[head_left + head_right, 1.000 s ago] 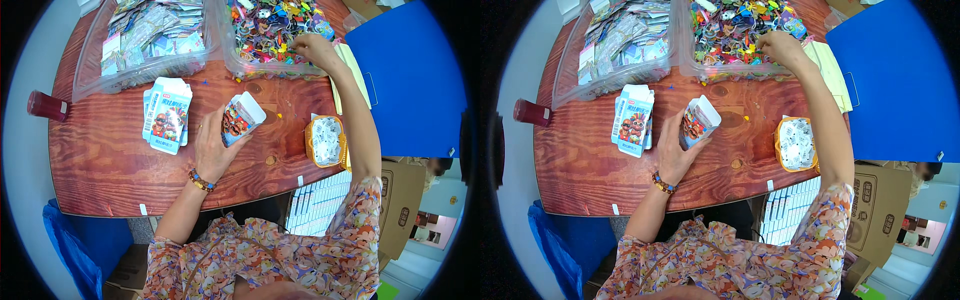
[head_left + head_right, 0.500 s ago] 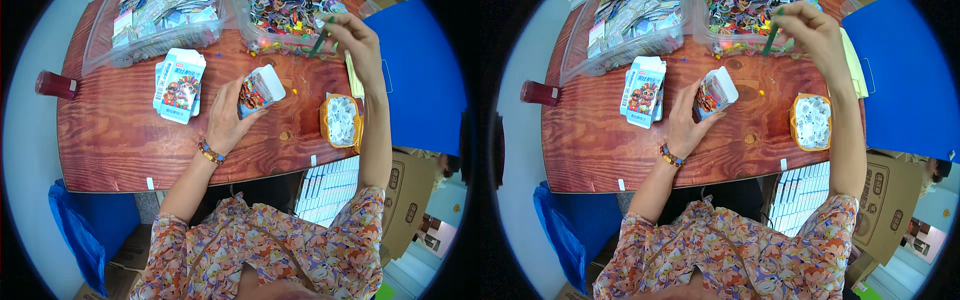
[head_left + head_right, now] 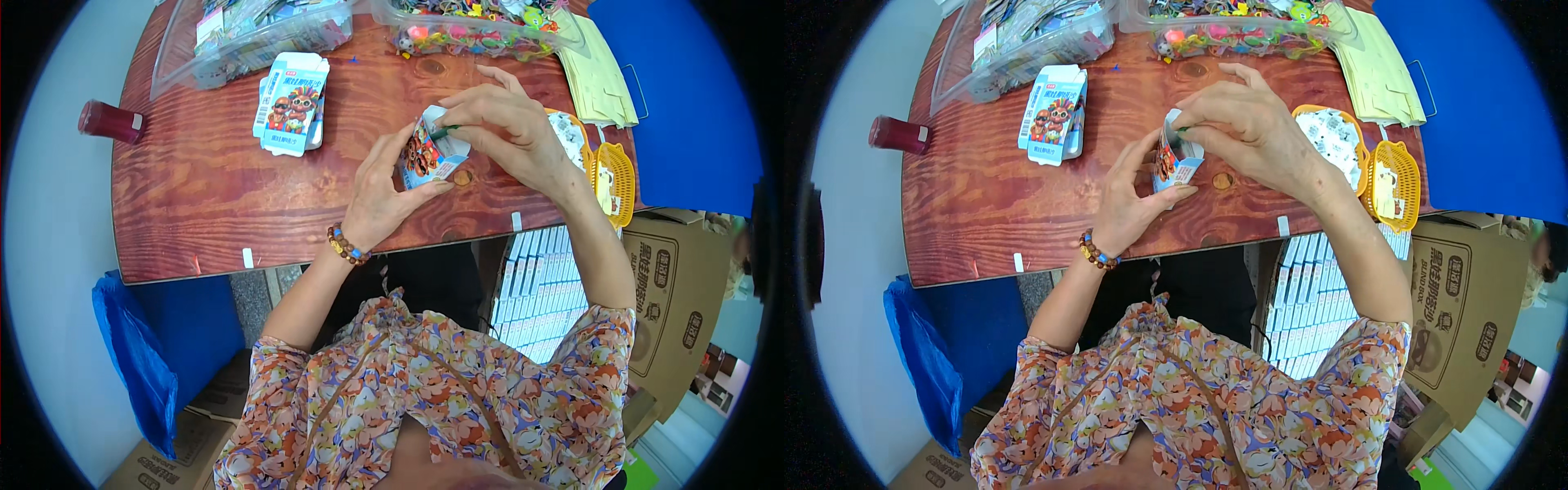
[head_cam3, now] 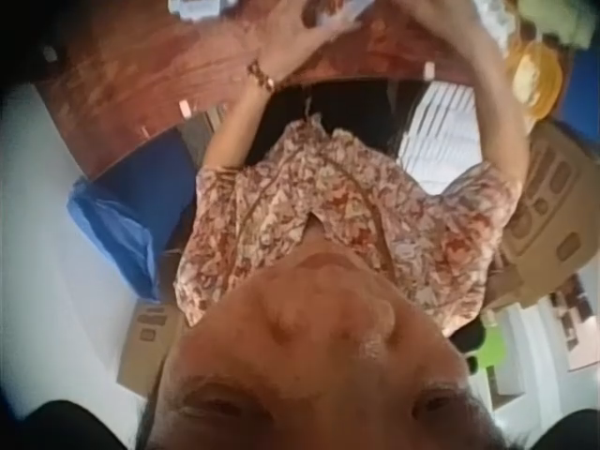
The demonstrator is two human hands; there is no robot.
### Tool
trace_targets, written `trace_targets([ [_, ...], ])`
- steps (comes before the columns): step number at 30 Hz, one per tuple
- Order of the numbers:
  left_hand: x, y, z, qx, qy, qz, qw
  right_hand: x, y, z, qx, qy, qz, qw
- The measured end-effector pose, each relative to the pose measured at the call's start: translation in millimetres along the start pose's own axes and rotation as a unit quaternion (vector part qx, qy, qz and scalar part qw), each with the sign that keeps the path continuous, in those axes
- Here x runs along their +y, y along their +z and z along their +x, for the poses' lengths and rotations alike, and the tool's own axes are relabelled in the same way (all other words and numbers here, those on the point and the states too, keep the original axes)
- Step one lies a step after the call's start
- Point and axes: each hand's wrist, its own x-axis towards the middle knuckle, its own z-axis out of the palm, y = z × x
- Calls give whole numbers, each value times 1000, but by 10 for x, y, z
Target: Packaging small colorful toy items into small illustrated cardboard boxes at a table.
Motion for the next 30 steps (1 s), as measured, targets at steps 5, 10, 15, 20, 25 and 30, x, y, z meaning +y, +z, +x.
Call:
trace_targets([
  [5,-22,28,-134,6,-10,35,999,-35,-13,-137,-94,-33,-127,987],
  [10,-14,97,-184,-7,4,73,997,-125,-63,-328,-146,43,-119,981],
  [15,12,213,-210,14,32,120,992,-214,16,-526,-120,51,-160,978],
  [20,85,220,-218,22,63,171,983,-186,-13,-719,-38,73,-118,990],
  [25,31,226,-315,14,62,162,985,239,-603,-1079,125,340,-65,930],
  [30,122,344,-314,-23,63,149,987,535,-429,-1294,12,471,-68,880],
])
